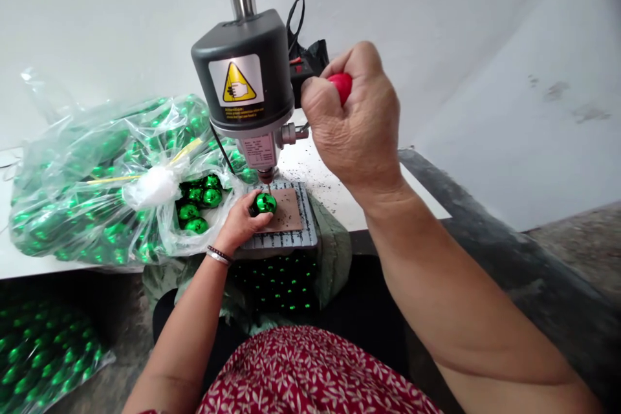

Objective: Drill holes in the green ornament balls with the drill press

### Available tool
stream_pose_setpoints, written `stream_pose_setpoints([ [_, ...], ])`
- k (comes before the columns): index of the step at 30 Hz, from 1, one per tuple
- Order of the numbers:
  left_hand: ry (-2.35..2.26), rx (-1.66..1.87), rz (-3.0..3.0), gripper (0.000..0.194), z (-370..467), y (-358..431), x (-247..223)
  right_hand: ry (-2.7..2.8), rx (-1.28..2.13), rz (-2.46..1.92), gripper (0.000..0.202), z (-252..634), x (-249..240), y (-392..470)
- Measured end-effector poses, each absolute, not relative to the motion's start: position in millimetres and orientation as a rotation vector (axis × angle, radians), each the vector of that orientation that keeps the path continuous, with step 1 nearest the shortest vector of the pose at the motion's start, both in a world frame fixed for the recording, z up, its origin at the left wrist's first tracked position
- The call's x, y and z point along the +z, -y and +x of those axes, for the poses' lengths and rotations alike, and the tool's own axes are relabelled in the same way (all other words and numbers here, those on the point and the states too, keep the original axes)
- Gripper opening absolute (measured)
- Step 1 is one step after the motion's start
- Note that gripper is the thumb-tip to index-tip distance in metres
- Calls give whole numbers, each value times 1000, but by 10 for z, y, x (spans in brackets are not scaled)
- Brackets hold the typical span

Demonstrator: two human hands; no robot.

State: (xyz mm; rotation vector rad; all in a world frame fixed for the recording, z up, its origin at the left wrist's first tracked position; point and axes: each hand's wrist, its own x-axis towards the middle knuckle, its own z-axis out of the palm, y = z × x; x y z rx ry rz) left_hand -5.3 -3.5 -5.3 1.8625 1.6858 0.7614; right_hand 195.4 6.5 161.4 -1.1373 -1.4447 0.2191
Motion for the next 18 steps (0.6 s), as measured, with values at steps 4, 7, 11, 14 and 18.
stream_pose_setpoints([
  [4, -1663, 676, 1947, 63, -48, -8, 13, 1510, 267, -1181, 22, 1973, 1731, -96],
  [7, -1641, 626, 1979, 61, -71, -46, 47, 1551, 304, -1277, 29, 1971, 1873, -171],
  [11, -1631, 599, 2023, 59, -98, -95, 64, 1573, 305, -1366, 36, 1951, 2018, -285],
  [14, -1622, 589, 2044, 59, -77, -124, 77, 1583, 300, -1380, 38, 1943, 2048, -336],
  [18, -1575, 586, 2044, 57, -17, -145, 92, 1577, 308, -1362, 38, 1946, 2036, -352],
])
